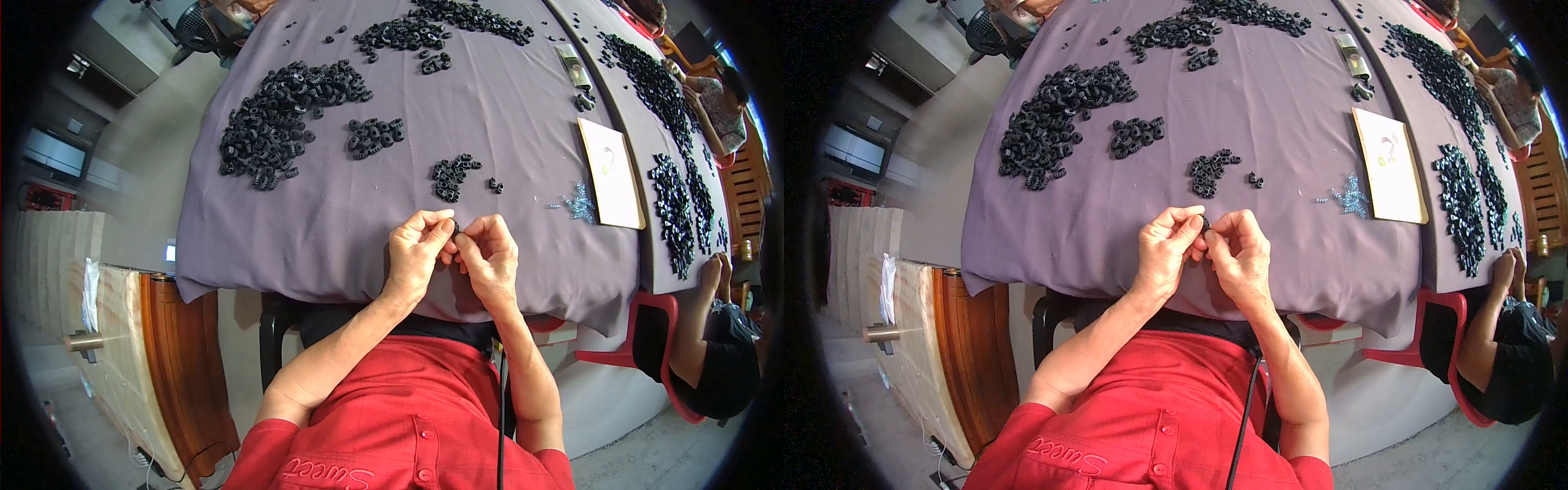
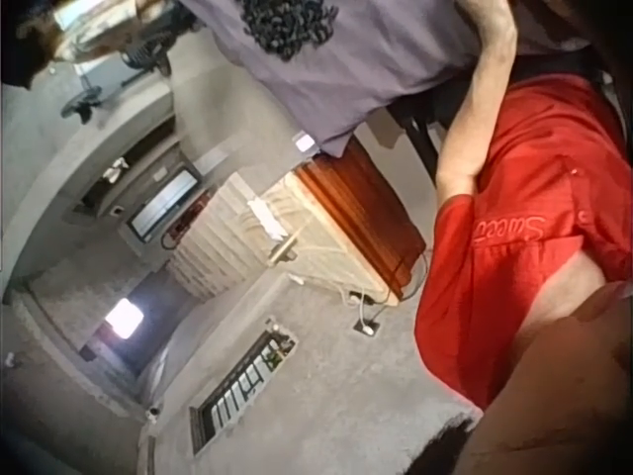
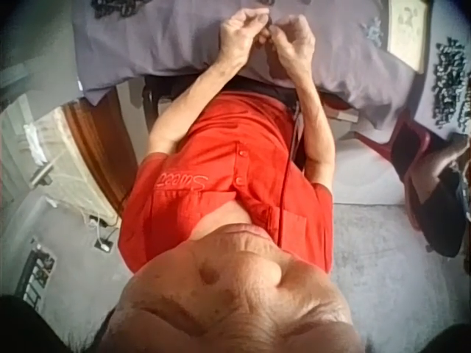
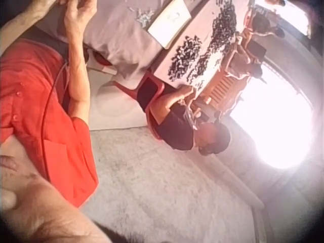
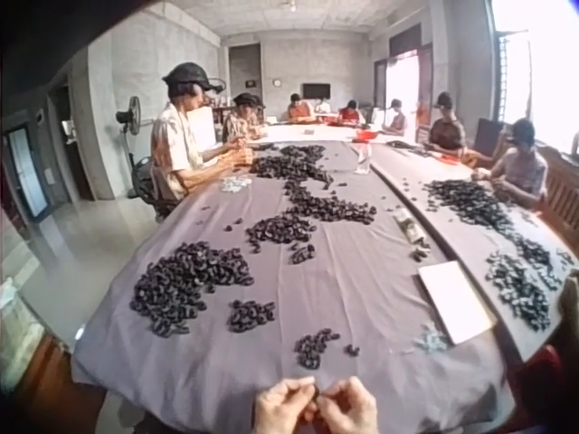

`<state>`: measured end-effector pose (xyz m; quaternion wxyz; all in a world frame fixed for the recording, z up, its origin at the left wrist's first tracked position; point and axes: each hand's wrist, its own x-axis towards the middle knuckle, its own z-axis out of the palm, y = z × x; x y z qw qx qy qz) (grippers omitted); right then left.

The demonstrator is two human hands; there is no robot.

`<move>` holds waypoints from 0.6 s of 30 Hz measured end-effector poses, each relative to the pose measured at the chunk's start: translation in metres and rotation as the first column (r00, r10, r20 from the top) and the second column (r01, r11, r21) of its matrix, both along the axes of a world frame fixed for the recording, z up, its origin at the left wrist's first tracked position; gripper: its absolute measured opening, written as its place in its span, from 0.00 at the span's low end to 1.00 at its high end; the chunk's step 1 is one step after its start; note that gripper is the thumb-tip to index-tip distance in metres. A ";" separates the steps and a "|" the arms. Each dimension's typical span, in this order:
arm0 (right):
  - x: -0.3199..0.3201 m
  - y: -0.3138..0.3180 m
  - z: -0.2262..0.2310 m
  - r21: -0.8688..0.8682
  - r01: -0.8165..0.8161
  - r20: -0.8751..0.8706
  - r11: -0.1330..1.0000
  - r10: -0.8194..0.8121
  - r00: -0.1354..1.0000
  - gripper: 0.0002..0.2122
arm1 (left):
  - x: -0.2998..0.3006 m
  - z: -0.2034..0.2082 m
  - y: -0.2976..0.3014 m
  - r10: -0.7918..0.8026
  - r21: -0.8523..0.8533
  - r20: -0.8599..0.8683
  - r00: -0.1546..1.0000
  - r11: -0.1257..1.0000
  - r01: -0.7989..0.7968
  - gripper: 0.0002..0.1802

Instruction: The person picks up a black plastic component and a small metal spring by hand, inserts the spring into the component, and repeats the process with other pieces.

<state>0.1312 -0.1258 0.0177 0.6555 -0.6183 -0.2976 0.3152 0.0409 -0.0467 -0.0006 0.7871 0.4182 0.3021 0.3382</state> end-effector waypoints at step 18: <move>0.000 -0.003 -0.002 0.034 -0.041 -0.009 0.999 0.042 0.999 0.10 | -0.007 0.012 0.019 -0.189 -0.152 0.006 0.982 0.970 0.188 0.11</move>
